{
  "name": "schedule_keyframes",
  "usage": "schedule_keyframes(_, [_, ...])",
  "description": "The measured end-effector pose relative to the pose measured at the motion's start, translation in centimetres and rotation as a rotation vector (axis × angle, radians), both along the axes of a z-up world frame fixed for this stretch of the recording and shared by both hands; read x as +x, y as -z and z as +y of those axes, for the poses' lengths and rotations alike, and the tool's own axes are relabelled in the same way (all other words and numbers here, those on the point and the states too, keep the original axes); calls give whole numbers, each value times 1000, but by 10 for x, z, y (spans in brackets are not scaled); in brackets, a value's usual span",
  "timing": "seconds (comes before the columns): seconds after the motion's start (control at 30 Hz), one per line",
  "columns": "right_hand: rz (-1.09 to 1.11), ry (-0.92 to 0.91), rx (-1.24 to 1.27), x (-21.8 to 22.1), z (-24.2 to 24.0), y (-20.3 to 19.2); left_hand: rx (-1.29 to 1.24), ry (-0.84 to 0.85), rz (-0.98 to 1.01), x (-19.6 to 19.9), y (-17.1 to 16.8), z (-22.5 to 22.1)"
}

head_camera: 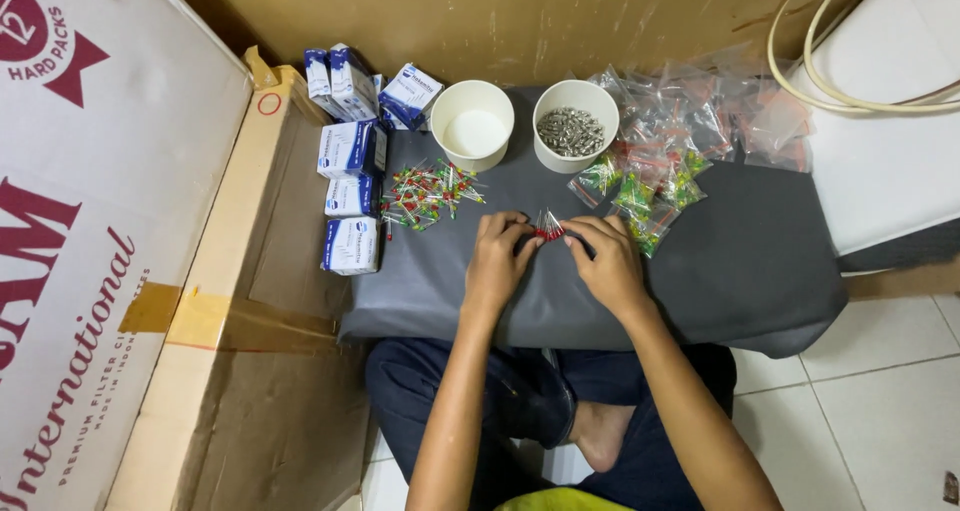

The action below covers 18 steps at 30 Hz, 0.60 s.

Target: The person is sorting and bagging small electronic components, specifically LEDs and small metal parts, into individual plastic bags.

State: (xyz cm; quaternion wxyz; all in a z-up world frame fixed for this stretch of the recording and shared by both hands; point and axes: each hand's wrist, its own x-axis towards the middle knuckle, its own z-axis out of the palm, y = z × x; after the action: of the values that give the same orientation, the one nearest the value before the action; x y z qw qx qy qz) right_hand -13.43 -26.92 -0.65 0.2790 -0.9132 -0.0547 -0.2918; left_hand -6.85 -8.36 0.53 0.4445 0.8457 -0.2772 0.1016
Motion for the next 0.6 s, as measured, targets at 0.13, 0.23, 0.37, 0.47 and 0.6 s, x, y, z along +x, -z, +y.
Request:
schedule_keyframes(0.13, [-31, -2, -22, -1, 2, 1, -29, 3, -16, 1, -2, 4])
schedule_keyframes(0.23, [-60, -5, -40, -6, 3, 4, -61, 17, -52, -2, 2, 6])
schedule_keyframes(0.37, [-126, -14, -76, 0, 5, -1, -139, -44, -118, 7, 11, 8])
schedule_keyframes(0.47, [-147, -33, -70, -3, 10, -4, -154, -117, -156, 2, 9, 19])
schedule_keyframes(0.6, [-147, -91, -68, 8, 13, 1, -171, -239, -199, 9, 4, 49])
